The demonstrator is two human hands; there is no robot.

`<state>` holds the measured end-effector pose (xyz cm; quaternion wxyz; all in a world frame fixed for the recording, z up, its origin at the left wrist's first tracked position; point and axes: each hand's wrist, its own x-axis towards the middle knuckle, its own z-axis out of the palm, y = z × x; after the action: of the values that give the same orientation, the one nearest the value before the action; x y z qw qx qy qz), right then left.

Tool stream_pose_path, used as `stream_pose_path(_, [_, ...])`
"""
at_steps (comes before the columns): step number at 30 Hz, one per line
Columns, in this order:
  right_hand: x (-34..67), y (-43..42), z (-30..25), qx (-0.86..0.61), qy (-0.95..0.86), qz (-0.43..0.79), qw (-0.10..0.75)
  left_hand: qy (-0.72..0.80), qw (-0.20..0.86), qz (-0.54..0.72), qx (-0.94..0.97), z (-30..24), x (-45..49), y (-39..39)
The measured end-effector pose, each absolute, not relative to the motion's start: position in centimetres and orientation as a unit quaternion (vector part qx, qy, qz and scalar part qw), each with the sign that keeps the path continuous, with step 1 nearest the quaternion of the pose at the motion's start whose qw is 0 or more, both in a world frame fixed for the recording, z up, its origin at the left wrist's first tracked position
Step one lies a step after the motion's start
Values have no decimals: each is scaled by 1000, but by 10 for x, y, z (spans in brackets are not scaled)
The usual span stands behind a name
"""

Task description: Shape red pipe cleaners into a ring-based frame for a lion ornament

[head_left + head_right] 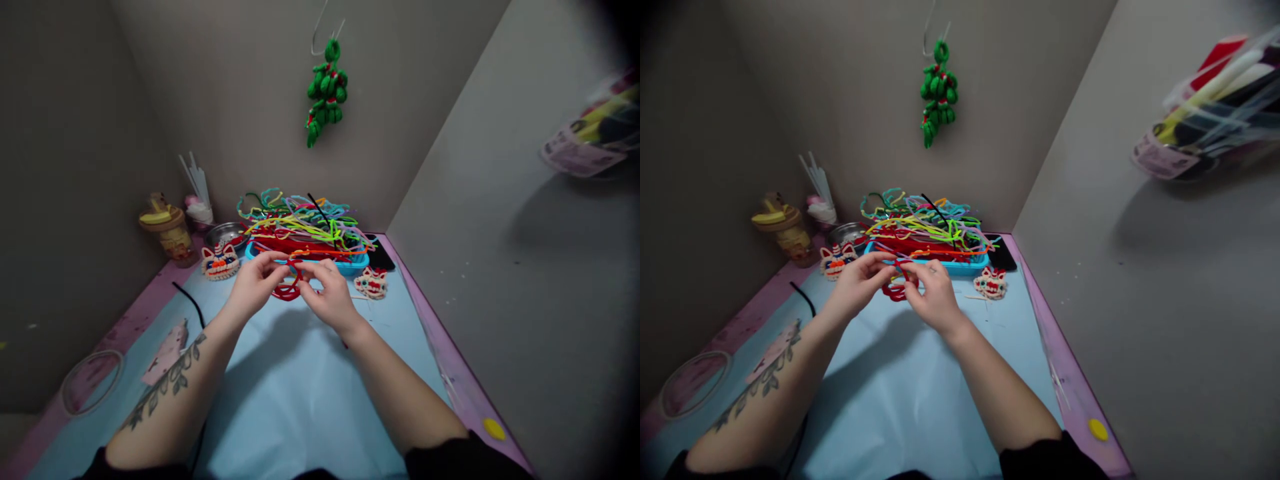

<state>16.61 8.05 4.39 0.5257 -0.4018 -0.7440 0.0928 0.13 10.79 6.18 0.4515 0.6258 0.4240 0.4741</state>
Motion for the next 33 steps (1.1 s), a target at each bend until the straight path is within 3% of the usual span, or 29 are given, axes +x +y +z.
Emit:
stream_pose_path(10, [171,83,46,-411,-760,98,495,476,356,464,657,57,4,108])
stream_pose_path(13, [172,84,47,-416,-734,151,515,482,417,501,586,51,7,111])
stream_pose_path(19, [186,95,47,-451,-620,295,570,433,654,514,348,52,5,122])
stream_pose_path(26, [184,108,32,-414,-584,450,535,416,698,495,307,55,7,121])
stream_pose_path(29, [181,105,36,-447,-584,393,552,420,670,500,353,49,10,119])
stream_pose_path(33, [175,91,48,-480,-623,262,559,438,555,533,465,45,16,111])
